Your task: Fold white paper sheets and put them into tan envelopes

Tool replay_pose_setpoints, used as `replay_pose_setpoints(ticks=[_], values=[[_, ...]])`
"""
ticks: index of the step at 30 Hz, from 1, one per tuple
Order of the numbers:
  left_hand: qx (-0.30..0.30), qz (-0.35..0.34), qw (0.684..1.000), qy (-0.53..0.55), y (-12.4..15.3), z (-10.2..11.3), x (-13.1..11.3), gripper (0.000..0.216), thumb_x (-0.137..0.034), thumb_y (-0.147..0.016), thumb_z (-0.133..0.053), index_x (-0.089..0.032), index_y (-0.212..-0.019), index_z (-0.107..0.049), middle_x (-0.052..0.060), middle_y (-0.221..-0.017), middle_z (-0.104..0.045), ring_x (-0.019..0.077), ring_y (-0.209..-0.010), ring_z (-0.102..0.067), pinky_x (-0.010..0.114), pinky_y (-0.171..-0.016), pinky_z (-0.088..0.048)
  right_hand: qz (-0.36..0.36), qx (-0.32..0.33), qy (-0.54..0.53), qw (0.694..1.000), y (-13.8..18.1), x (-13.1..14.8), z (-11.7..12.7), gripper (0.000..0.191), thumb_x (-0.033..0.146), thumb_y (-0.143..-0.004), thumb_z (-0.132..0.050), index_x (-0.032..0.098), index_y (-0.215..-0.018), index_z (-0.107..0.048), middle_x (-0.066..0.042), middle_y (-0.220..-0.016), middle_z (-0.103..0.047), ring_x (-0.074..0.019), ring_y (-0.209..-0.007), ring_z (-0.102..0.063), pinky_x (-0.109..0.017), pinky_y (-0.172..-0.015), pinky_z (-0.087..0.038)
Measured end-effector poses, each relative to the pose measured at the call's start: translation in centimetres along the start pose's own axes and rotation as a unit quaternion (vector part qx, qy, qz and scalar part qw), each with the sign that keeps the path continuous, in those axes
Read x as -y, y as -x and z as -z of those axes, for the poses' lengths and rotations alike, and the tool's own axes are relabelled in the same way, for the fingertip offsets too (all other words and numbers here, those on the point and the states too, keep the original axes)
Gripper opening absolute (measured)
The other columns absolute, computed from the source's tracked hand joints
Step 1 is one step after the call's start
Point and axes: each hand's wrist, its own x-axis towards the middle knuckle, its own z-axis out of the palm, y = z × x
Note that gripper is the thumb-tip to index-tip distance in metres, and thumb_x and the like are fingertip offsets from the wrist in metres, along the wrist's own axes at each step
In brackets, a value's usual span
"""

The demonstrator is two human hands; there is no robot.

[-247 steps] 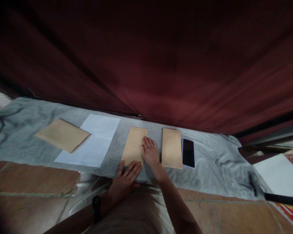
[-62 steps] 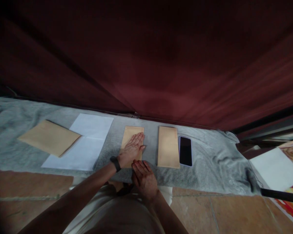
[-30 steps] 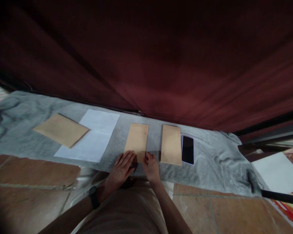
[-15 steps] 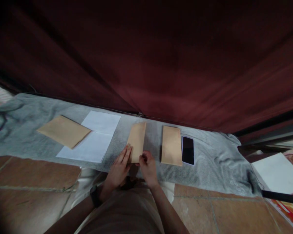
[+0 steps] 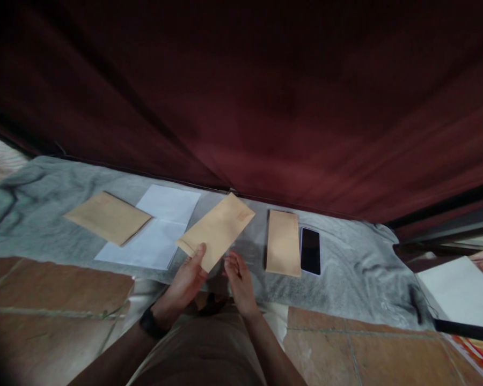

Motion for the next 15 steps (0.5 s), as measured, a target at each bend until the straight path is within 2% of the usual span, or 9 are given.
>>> replay_pose_setpoints(ticks=[3, 9, 15], values=[[0.037, 0.033, 0.997, 0.051, 0.6, -0.7, 0.3, 0.048, -0.056, -0.088, -0.069, -0.02, -0.12, -0.069, 0.009, -0.121, -0.075, 0.0246, -0.112, -0.071, 0.036, -0.093, -0.06, -0.031, 0.029, -0.004, 0.999, 0.1, -0.3, -0.1, 0.041, 0.058, -0.08, -0.067, 0.026, -0.106, -0.069, -0.005, -0.099, -0.074, -0.0246, -0.091, -0.07, -0.039, -0.075, -0.063], [0.021, 0.035, 0.999, 0.009, 1.2, -1.4, 0.5, 0.055, -0.054, -0.087, -0.072, -0.017, -0.128, -0.065, 0.011, -0.122, -0.074, 0.0257, -0.115, -0.07, 0.039, -0.099, -0.057, -0.016, 0.025, -0.016, 0.999, 0.2, -0.6, -0.4, 0.025, 0.048, -0.078, -0.069, 0.026, -0.086, -0.061, 0.001, -0.078, -0.067, -0.0187, -0.073, -0.067, -0.033, -0.067, -0.061], [0.04, 0.036, 0.998, 0.041, -0.1, 0.2, 0.2, 0.06, -0.052, -0.083, -0.075, -0.012, -0.127, -0.066, 0.014, -0.122, -0.074, 0.027, -0.114, -0.07, 0.038, -0.098, -0.055, -0.063, 0.046, -0.098, 0.992, 0.1, -0.1, -0.4, 0.036, 0.053, -0.072, -0.076, 0.025, -0.082, -0.055, 0.004, -0.069, -0.065, -0.017, -0.064, -0.066, -0.031, -0.064, -0.059]])
